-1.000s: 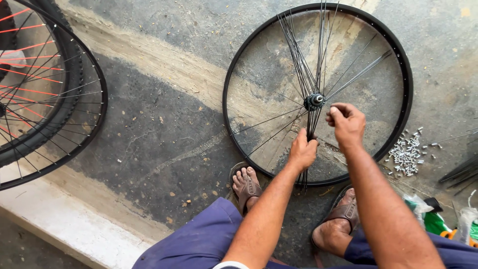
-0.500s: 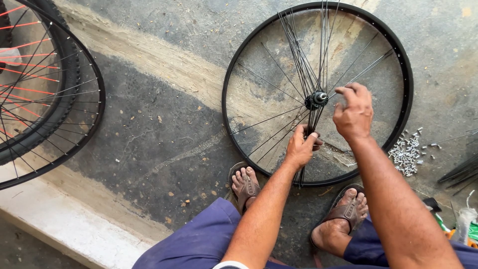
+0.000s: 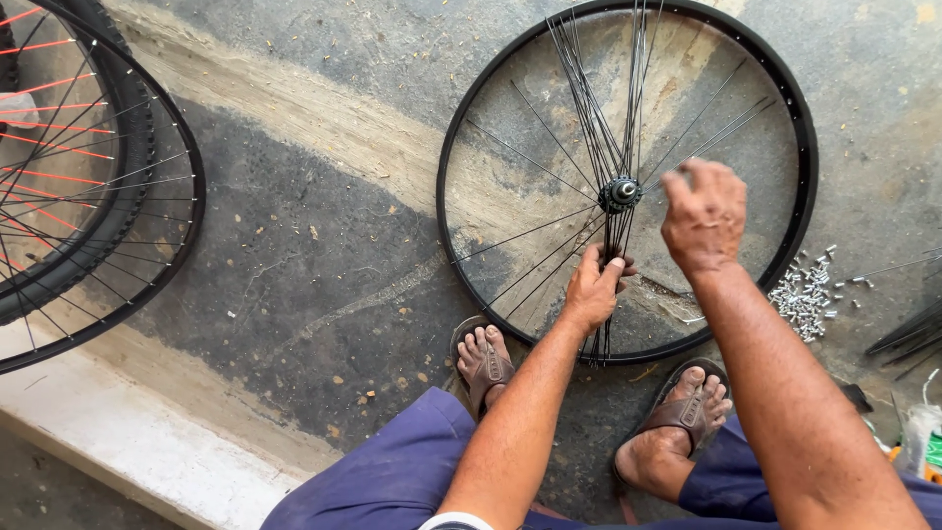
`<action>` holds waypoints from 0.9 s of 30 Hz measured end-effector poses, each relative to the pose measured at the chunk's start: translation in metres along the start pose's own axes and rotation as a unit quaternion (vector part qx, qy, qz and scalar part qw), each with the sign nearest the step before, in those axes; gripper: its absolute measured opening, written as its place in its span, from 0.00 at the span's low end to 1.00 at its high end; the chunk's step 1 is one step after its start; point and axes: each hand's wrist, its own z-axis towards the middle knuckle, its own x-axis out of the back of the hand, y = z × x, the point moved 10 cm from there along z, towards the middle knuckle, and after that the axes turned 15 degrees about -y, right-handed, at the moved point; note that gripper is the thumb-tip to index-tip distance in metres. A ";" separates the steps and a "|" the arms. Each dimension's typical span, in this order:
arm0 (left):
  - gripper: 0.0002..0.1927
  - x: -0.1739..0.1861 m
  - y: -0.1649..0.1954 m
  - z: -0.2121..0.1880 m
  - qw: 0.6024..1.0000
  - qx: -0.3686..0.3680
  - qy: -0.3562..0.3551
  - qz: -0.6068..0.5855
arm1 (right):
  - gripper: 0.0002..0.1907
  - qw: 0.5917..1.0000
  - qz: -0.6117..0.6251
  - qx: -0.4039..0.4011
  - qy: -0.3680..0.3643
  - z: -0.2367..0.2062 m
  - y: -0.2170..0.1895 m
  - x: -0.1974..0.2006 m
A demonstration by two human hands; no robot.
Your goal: The person inserts bicycle spokes into the hub and rim, then secures them with nipples. The person works on a single wheel, methodically threading each spoke and tightening it by hand.
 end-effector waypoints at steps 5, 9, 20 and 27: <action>0.16 0.002 0.009 -0.003 0.998 0.016 0.012 0.060 | 0.06 0.847 0.444 -0.215 -0.199 -0.009 0.023 -0.038; 0.18 0.000 0.013 -0.005 0.998 0.001 0.005 0.058 | 0.11 0.749 0.521 -0.297 -0.283 -0.025 0.000 -0.046; 0.18 0.007 0.005 -0.002 0.998 0.009 0.023 0.061 | 0.17 0.753 0.505 -0.266 -0.327 -0.021 -0.009 -0.072; 0.22 0.009 0.019 -0.006 0.997 -0.007 0.036 0.061 | 0.22 0.912 0.258 -0.194 -0.254 -0.012 0.002 -0.038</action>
